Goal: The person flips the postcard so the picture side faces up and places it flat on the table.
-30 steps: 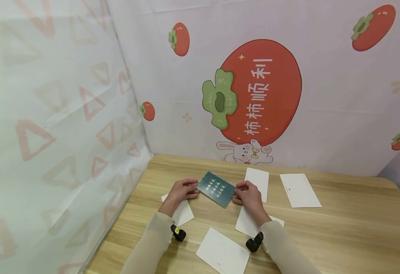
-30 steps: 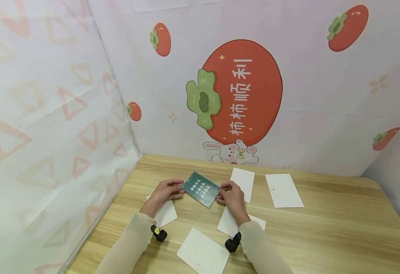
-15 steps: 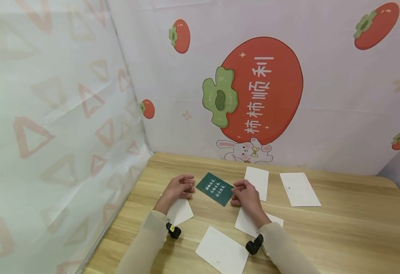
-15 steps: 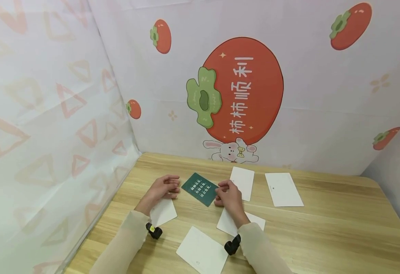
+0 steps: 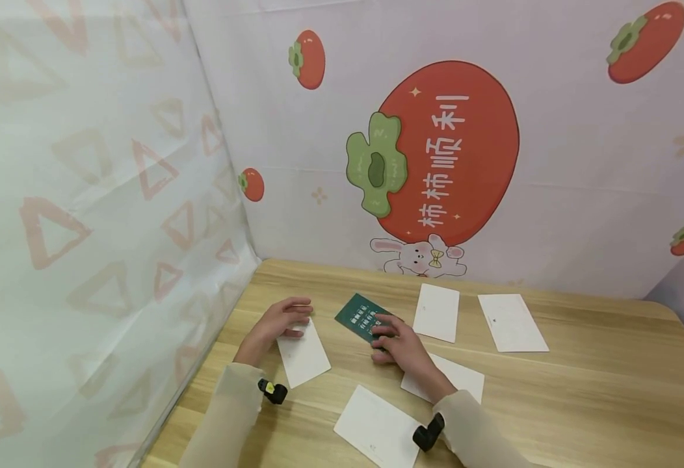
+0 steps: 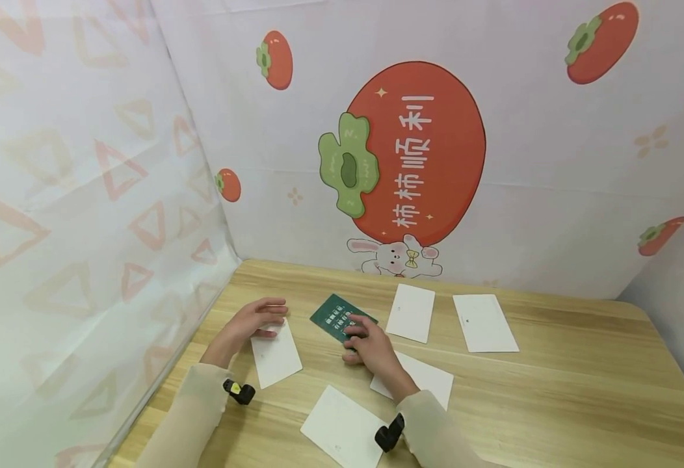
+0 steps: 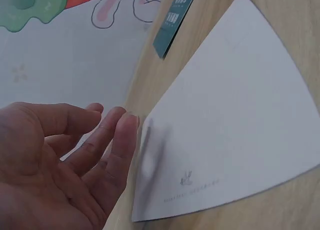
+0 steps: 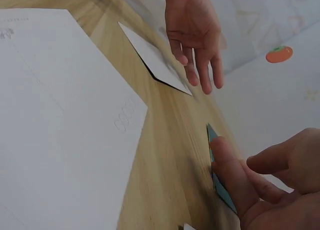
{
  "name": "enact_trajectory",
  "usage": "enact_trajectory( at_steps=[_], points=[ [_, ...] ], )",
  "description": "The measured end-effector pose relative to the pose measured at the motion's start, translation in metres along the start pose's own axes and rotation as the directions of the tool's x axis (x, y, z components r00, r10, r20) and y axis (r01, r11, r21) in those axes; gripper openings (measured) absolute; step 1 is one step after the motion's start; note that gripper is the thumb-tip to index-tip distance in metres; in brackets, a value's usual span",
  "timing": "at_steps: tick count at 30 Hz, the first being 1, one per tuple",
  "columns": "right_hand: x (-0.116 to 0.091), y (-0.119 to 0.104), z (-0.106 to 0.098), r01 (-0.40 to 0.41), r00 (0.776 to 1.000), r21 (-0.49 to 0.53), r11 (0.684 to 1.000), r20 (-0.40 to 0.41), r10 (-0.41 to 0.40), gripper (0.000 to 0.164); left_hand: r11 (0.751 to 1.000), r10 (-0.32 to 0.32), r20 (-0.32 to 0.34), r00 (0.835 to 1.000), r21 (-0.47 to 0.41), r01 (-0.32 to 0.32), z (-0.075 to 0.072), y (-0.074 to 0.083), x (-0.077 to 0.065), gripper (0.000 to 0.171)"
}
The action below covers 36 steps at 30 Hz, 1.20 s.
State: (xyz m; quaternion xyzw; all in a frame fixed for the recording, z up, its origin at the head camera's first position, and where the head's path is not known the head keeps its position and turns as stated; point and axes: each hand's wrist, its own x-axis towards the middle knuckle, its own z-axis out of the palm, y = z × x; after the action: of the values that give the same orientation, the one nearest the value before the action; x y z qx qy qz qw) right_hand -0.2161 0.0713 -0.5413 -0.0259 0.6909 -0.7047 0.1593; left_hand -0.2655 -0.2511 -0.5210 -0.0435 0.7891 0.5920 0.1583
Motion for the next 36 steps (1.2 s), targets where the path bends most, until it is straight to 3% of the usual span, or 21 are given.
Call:
enact_trajectory(
  at_steps=[7,18,26,36],
  points=[
    [-0.006,0.002,0.021,0.032,0.994,-0.036,0.999,0.103,-0.028,0.059,0.998,-0.038,-0.047,0.998,0.052,0.041,-0.022,-0.008,-0.008,0.044],
    [-0.012,-0.001,0.051,-0.004,0.975,0.032,0.999,0.221,-0.003,0.062,0.994,-0.069,-0.117,0.991,0.078,0.078,-0.047,-0.016,-0.024,0.044],
    [-0.014,-0.001,0.060,-0.054,0.965,0.085,0.995,0.262,0.030,0.058,0.986,-0.124,-0.207,0.971,0.087,0.145,-0.052,-0.015,-0.030,0.042],
    [-0.011,0.004,0.066,-0.116,0.954,0.139,0.984,0.292,0.071,0.057,0.986,-0.142,-0.183,0.973,0.064,0.155,-0.054,-0.019,-0.032,0.043]
  ],
)
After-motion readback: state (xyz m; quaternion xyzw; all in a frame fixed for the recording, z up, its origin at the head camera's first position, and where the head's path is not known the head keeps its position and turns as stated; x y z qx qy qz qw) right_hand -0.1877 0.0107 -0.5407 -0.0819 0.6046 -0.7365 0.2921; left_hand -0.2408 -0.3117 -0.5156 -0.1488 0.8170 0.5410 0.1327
